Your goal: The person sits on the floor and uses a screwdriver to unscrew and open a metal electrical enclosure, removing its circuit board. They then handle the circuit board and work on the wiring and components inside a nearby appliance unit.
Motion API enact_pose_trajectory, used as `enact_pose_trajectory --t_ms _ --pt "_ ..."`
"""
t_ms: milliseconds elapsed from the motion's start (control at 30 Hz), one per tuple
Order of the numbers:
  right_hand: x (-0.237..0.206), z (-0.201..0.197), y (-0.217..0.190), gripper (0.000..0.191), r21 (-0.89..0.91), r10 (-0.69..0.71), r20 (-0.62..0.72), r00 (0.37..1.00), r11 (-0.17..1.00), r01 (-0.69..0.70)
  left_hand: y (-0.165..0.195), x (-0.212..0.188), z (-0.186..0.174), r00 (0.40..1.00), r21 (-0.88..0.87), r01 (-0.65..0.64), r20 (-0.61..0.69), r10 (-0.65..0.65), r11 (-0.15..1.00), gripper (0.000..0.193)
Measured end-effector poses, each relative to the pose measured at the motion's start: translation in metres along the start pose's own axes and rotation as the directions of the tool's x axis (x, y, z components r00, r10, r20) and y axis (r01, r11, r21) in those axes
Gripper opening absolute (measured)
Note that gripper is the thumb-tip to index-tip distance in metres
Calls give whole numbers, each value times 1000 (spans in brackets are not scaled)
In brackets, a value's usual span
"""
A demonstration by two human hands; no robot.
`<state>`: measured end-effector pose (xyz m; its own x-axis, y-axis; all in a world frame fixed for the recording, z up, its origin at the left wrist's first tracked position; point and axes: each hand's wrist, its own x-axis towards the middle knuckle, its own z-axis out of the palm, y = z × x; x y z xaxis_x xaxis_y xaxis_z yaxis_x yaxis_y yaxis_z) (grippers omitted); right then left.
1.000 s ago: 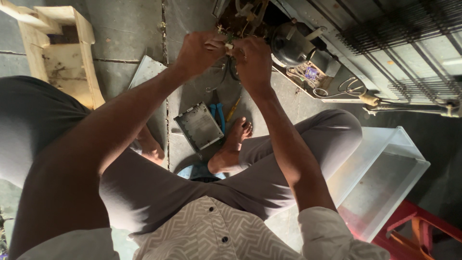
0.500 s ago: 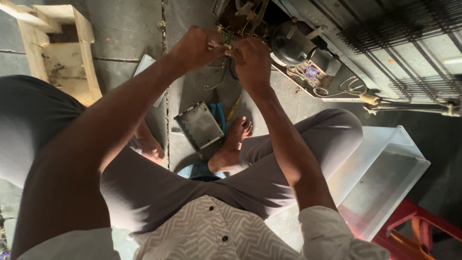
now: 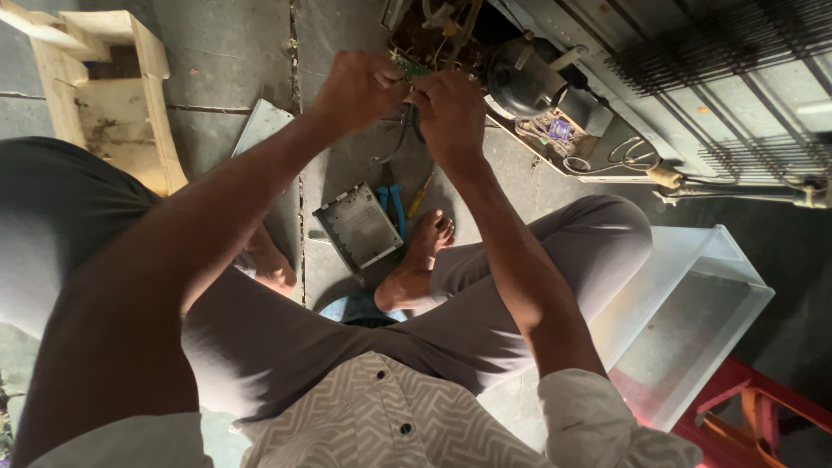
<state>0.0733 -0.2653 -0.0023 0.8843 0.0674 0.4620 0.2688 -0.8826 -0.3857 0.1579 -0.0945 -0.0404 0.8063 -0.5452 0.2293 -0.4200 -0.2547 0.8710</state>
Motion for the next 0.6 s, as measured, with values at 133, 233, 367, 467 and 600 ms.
enact_pose_trajectory --t_ms 133,233,367,467,600 --pt "-2 1 2 14 35 18 1 1000 999 -18 -1 -2 7 998 -14 -30 -51 29 999 12" --pt "-2 2 4 14 60 26 -10 1000 998 -25 -4 1 2 997 -117 71 13 -70 991 19" --pt "-3 1 6 15 36 35 -1 999 999 -35 -4 1 -2 988 -226 146 74 -133 963 23" --pt "-3 2 6 17 59 32 -9 999 998 -31 -1 1 -2 985 -229 172 71 -160 958 22" --pt "-3 2 6 16 52 47 11 999 997 -48 2 2 -2 989 -191 150 36 -146 970 20"
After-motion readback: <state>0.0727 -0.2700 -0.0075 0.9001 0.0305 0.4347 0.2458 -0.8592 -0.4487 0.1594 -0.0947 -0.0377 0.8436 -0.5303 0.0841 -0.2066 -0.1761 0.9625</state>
